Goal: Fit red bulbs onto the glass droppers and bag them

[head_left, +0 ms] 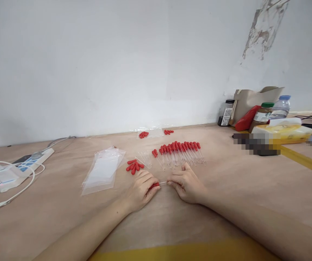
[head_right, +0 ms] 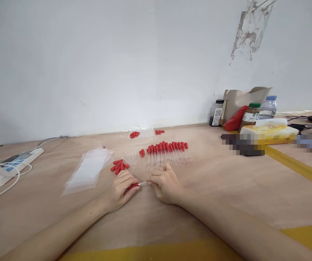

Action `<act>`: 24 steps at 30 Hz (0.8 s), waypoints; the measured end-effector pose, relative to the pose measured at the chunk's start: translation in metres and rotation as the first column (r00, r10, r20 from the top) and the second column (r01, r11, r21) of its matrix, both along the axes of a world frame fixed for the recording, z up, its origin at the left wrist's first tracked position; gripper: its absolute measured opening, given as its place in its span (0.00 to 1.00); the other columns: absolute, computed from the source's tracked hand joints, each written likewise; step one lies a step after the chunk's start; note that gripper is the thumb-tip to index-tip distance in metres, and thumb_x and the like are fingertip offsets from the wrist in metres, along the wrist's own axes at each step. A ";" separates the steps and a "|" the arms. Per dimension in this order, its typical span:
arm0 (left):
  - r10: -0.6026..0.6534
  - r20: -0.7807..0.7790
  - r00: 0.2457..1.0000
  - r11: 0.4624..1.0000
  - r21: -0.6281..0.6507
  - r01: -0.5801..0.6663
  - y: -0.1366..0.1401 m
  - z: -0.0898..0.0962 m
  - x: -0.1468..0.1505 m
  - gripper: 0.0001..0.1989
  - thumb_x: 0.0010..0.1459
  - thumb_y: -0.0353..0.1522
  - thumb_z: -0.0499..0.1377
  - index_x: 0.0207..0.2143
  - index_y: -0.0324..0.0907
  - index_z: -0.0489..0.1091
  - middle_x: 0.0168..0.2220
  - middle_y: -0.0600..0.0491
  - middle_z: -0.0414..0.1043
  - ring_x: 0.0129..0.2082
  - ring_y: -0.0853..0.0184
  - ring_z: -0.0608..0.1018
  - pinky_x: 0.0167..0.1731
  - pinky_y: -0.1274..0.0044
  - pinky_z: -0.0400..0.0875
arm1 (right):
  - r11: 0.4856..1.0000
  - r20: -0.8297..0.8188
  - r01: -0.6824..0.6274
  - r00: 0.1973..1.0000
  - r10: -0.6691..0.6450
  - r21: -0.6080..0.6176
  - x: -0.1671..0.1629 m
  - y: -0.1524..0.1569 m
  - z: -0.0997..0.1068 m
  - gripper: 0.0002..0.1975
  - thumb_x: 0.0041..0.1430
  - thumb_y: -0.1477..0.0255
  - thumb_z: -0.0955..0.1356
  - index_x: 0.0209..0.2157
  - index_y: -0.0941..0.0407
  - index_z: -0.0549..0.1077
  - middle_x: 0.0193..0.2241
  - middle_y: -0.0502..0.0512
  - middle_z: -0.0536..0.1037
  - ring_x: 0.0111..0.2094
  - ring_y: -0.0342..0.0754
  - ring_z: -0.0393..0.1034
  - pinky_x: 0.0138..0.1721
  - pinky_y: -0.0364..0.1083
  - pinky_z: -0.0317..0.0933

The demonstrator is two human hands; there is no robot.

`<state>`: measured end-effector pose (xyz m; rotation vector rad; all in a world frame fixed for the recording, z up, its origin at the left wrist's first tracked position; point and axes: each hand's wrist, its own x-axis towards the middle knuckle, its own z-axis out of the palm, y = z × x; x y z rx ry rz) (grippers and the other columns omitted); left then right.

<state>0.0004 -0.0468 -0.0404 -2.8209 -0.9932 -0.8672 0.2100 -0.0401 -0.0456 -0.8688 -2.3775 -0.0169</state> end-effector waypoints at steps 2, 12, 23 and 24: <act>-0.006 -0.015 1.000 1.000 -0.002 0.006 0.000 0.000 0.000 0.09 0.59 0.33 0.49 0.31 0.40 0.66 0.28 0.50 0.66 0.30 0.66 0.66 0.34 0.73 0.60 | 1.000 -0.008 -0.006 1.000 0.006 -0.020 -0.002 0.000 0.000 0.11 0.56 0.76 0.59 0.28 0.56 0.71 0.23 0.50 0.71 0.24 0.40 0.57 0.34 0.45 0.41; 0.001 -0.050 0.999 0.999 0.035 0.001 0.005 0.005 -0.001 0.10 0.59 0.34 0.48 0.32 0.40 0.67 0.28 0.51 0.68 0.30 0.66 0.67 0.35 0.72 0.60 | 0.999 0.008 0.039 0.999 -0.039 0.000 -0.009 -0.003 0.003 0.11 0.57 0.75 0.58 0.28 0.56 0.71 0.24 0.51 0.72 0.25 0.41 0.58 0.33 0.45 0.41; 0.200 0.070 0.977 0.971 0.120 -0.207 0.015 0.013 -0.023 0.16 0.57 0.32 0.52 0.49 0.45 0.63 0.41 0.49 0.67 0.42 0.62 0.67 0.43 0.69 0.59 | 0.979 0.037 0.203 0.979 -0.202 -0.024 -0.001 -0.003 0.018 0.13 0.54 0.70 0.61 0.21 0.57 0.70 0.21 0.51 0.72 0.27 0.43 0.62 0.33 0.45 0.44; 0.276 0.122 0.953 0.954 0.082 -0.287 0.017 0.014 -0.027 0.15 0.57 0.33 0.52 0.48 0.44 0.64 0.42 0.48 0.67 0.43 0.61 0.67 0.43 0.69 0.60 | 0.959 -0.005 0.259 0.965 -0.261 -0.113 -0.001 0.001 0.021 0.14 0.54 0.69 0.60 0.20 0.56 0.70 0.19 0.49 0.72 0.25 0.42 0.62 0.33 0.45 0.45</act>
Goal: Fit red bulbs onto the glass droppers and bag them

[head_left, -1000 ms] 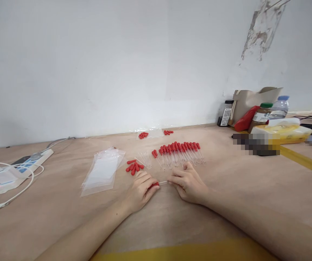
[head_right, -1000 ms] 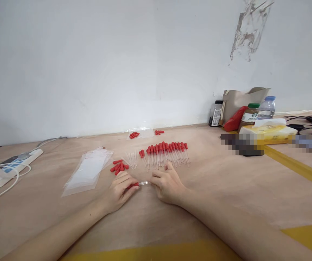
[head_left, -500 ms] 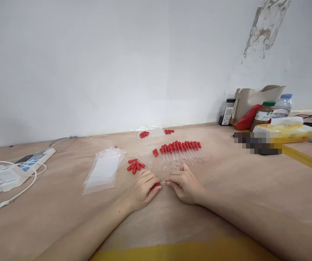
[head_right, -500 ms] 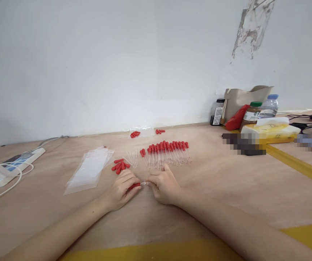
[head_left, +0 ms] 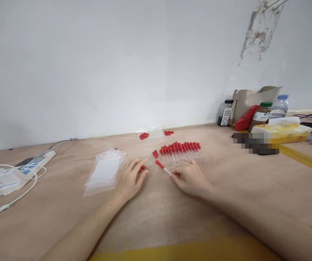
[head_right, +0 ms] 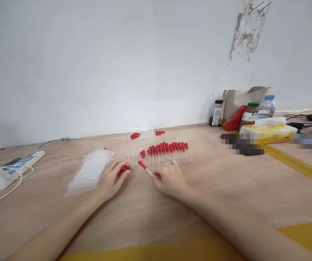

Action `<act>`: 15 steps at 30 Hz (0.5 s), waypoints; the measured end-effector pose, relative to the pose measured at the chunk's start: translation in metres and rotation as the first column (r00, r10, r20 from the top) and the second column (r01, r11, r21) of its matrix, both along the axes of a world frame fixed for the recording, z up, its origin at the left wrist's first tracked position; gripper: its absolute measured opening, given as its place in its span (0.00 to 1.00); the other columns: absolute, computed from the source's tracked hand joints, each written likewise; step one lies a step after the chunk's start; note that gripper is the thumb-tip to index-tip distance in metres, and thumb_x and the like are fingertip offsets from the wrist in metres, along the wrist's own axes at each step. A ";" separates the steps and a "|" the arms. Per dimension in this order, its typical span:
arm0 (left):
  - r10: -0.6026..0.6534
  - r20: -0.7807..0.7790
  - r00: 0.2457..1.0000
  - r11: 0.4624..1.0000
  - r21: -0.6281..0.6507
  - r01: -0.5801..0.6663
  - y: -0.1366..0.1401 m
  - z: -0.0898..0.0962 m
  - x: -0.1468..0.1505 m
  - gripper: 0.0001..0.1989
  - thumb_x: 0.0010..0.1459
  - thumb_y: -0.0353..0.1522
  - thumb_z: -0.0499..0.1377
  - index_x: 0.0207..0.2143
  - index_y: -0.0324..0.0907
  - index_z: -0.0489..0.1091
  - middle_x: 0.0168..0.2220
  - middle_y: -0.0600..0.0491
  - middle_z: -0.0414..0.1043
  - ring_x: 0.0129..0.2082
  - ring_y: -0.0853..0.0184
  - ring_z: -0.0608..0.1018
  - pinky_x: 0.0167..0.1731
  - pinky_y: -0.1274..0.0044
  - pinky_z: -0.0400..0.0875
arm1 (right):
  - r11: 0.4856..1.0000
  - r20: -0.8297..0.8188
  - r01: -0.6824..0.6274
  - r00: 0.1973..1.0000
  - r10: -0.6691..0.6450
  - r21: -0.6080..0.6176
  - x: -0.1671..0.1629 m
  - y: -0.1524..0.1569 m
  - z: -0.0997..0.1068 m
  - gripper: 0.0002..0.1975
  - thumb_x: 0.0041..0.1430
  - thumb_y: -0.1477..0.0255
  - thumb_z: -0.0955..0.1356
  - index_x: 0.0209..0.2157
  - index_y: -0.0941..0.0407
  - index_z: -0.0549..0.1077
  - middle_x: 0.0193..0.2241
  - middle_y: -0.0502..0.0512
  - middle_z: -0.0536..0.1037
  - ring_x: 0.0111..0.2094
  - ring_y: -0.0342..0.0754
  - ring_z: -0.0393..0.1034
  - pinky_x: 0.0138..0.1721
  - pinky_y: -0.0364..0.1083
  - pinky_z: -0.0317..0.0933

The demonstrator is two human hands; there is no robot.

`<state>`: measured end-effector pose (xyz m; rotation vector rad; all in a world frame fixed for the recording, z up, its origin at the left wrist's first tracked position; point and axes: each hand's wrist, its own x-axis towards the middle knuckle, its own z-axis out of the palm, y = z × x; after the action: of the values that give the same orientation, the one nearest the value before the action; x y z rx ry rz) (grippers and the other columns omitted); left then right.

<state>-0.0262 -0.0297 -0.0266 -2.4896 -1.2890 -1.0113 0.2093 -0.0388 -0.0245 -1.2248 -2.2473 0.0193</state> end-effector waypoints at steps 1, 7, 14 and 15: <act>0.070 0.057 0.996 0.997 -0.034 -0.068 0.003 0.001 -0.004 0.14 0.57 0.33 0.51 0.46 0.44 0.65 0.41 0.49 0.67 0.43 0.61 0.68 0.43 0.69 0.61 | 0.996 -0.053 0.058 0.997 -0.062 -0.072 0.000 0.005 0.003 0.14 0.55 0.68 0.60 0.20 0.56 0.70 0.18 0.48 0.71 0.23 0.42 0.62 0.32 0.44 0.45; 0.270 0.212 0.939 0.951 -0.214 -0.225 0.023 -0.006 -0.028 0.08 0.54 0.34 0.52 0.35 0.43 0.69 0.37 0.50 0.69 0.39 0.61 0.70 0.38 0.70 0.65 | 0.922 -0.129 0.284 0.937 -0.325 -0.262 -0.026 0.046 0.012 0.14 0.51 0.65 0.61 0.20 0.55 0.72 0.22 0.50 0.74 0.27 0.45 0.66 0.31 0.43 0.47; 0.244 0.235 0.941 0.952 -0.243 -0.187 0.026 -0.018 -0.031 0.08 0.55 0.34 0.51 0.33 0.43 0.69 0.37 0.51 0.68 0.38 0.63 0.71 0.39 0.71 0.66 | 0.871 0.014 0.448 0.891 -0.454 -0.201 -0.058 0.075 -0.002 0.15 0.52 0.64 0.60 0.24 0.57 0.73 0.27 0.56 0.76 0.31 0.49 0.68 0.41 0.51 0.45; 0.227 0.233 0.946 0.956 -0.240 -0.170 0.026 -0.018 -0.030 0.08 0.55 0.34 0.51 0.33 0.43 0.68 0.37 0.51 0.68 0.38 0.64 0.71 0.40 0.71 0.66 | 0.865 0.028 0.460 0.885 -0.464 -0.199 -0.059 0.076 -0.003 0.15 0.52 0.65 0.60 0.25 0.57 0.74 0.27 0.57 0.76 0.31 0.49 0.68 0.41 0.51 0.44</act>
<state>-0.0558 -0.0038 -0.0448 -2.3674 -1.7800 -1.2347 0.1502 0.0376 -0.0275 -1.8394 -1.9106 0.0752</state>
